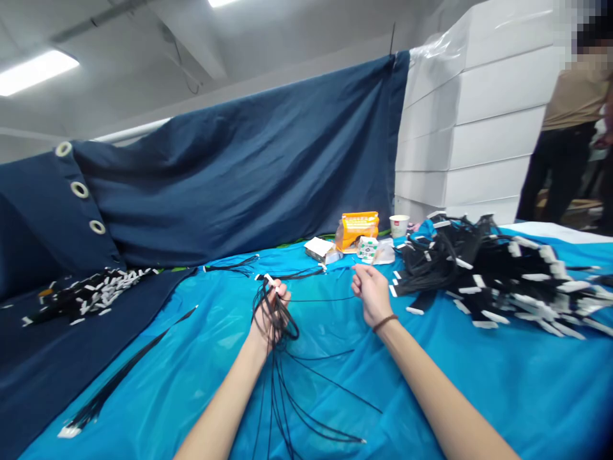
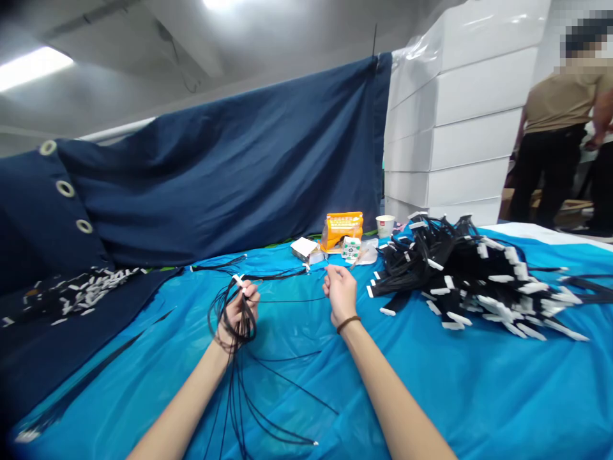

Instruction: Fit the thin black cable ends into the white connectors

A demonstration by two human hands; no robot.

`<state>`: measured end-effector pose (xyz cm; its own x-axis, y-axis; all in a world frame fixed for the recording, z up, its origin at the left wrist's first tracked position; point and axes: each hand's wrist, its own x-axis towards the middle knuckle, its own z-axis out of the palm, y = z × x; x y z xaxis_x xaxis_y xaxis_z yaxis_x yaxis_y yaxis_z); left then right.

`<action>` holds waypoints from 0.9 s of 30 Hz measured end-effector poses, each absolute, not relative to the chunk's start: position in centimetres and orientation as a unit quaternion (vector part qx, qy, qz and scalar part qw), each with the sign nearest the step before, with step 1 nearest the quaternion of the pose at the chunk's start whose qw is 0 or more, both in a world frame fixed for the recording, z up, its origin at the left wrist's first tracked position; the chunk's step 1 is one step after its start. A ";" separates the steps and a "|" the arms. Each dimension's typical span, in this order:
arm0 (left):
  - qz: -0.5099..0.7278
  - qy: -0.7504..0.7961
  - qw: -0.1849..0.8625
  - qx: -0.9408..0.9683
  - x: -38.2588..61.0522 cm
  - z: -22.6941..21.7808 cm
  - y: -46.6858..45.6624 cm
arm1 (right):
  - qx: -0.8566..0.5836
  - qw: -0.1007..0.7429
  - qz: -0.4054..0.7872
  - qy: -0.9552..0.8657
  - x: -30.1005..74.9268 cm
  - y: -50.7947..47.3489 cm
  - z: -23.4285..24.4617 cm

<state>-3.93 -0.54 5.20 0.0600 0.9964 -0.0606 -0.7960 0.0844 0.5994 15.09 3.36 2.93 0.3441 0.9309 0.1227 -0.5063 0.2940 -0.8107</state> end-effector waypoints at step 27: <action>0.647 0.442 0.612 0.107 -4.1 3.3 1.3 | -0.549 0.377 0.329 -0.669 14.2 2.3 0.9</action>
